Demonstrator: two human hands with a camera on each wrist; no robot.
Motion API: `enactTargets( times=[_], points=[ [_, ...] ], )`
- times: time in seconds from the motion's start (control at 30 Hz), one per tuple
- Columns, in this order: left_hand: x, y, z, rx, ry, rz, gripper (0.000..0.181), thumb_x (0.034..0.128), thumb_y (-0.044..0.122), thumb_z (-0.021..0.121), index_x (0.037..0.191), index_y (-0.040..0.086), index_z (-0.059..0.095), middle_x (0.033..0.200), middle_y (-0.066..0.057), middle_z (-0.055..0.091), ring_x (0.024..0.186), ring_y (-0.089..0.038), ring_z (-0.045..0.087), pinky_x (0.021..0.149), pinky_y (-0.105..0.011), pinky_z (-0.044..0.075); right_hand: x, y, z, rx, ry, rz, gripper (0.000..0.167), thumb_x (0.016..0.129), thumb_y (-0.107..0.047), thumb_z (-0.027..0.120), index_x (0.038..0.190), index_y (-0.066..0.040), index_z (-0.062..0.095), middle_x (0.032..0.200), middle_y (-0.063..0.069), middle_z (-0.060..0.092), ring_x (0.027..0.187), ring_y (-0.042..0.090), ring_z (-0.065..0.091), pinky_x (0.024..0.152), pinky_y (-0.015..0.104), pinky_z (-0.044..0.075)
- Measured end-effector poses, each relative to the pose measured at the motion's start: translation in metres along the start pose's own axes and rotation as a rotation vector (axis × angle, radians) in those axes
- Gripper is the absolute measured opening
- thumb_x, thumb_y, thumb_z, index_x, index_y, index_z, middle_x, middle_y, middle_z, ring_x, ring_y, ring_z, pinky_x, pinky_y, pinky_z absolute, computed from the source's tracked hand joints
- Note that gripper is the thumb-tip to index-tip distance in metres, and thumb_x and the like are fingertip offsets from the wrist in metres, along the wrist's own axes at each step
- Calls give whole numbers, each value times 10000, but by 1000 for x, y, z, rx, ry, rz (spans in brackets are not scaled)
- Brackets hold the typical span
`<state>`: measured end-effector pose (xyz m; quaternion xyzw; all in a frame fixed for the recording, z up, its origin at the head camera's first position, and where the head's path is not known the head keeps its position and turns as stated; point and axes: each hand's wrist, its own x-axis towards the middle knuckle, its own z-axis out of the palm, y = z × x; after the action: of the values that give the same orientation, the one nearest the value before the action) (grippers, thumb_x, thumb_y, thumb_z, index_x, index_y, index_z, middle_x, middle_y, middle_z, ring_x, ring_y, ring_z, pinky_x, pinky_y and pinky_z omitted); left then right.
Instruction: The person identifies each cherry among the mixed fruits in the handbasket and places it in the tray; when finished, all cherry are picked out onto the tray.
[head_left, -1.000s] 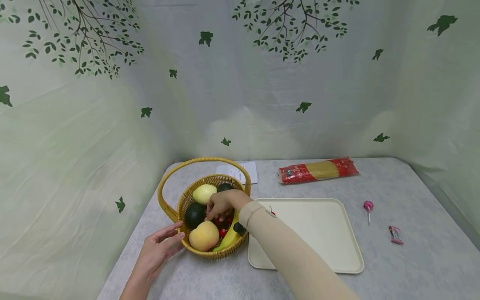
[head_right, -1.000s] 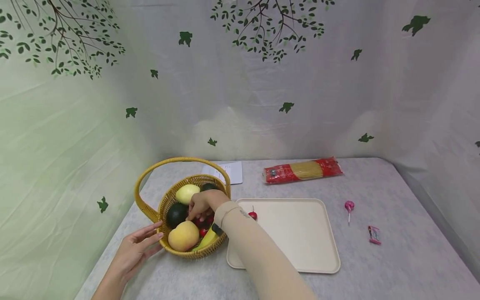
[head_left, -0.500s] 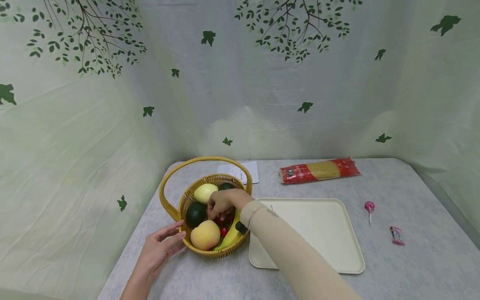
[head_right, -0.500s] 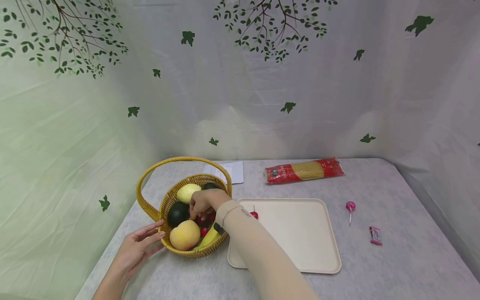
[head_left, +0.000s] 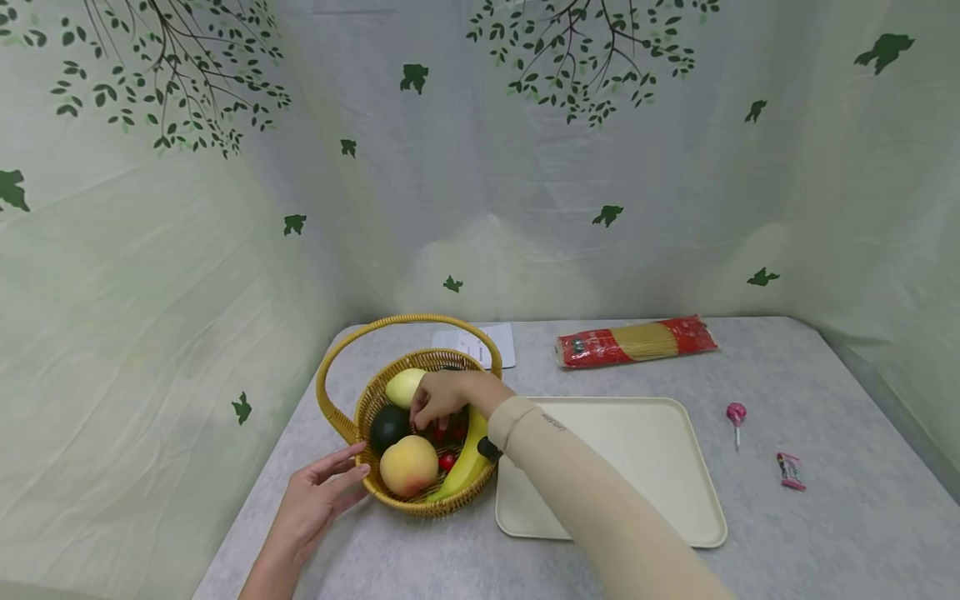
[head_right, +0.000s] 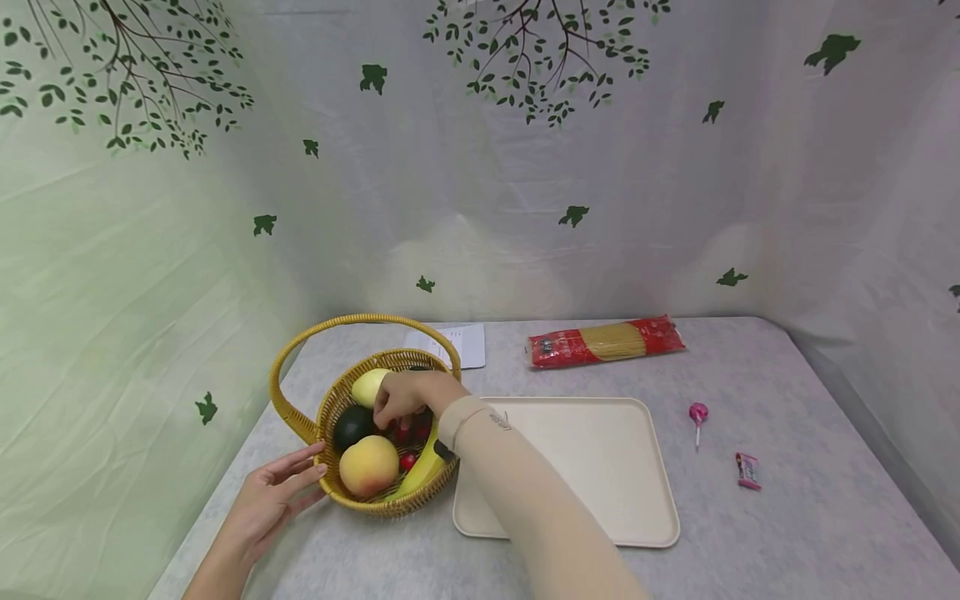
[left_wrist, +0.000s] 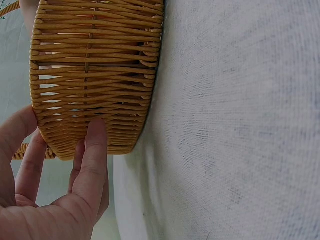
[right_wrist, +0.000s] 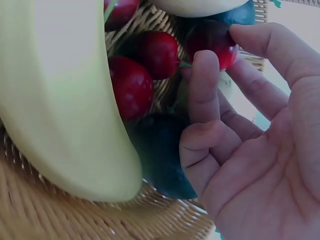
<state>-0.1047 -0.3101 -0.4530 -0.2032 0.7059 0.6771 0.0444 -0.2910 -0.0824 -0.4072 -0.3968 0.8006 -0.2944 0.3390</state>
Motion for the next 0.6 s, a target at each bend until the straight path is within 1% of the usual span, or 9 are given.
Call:
enactTargets(
  times=[0.13,0.23,0.4,0.53,0.6],
  points=[
    [1,0,0,4,2,-4,553,963,158,824,1484,83,656,1343,-31,529,1147,-104,622,959,-364,645,-3,0,-4,7,22,-12,219,1039,-184,688,1200,-82,796,1057,-33,761,831,210,773,852,338,651],
    [2,0,0,9,4,-5,553,962,158,826,1483,80,657,1361,-37,522,1157,-103,615,955,-364,646,-7,-1,-7,6,35,-23,236,1038,-180,691,1222,-69,788,1070,-25,765,837,231,778,902,396,651],
    [2,-1,0,3,2,-3,547,966,145,819,1482,72,655,1363,-41,516,1150,-103,622,951,-363,647,-14,-4,-11,14,47,-53,255,1032,-164,687,1241,-48,773,1066,15,780,899,340,784,973,511,627],
    [2,-2,0,1,2,1,540,964,151,821,1476,80,664,1332,-20,536,1147,-100,620,952,-369,648,-19,-8,-13,2,54,-75,249,1028,-174,682,1233,-64,771,1052,23,784,944,398,778,994,536,614],
    [2,-2,-1,3,4,3,536,963,157,824,1471,87,669,1324,-7,544,1150,-97,616,952,-370,648,-21,-11,-14,-11,53,-87,245,1030,-183,681,1230,-72,768,1061,56,794,949,422,769,995,539,611]
  ],
)
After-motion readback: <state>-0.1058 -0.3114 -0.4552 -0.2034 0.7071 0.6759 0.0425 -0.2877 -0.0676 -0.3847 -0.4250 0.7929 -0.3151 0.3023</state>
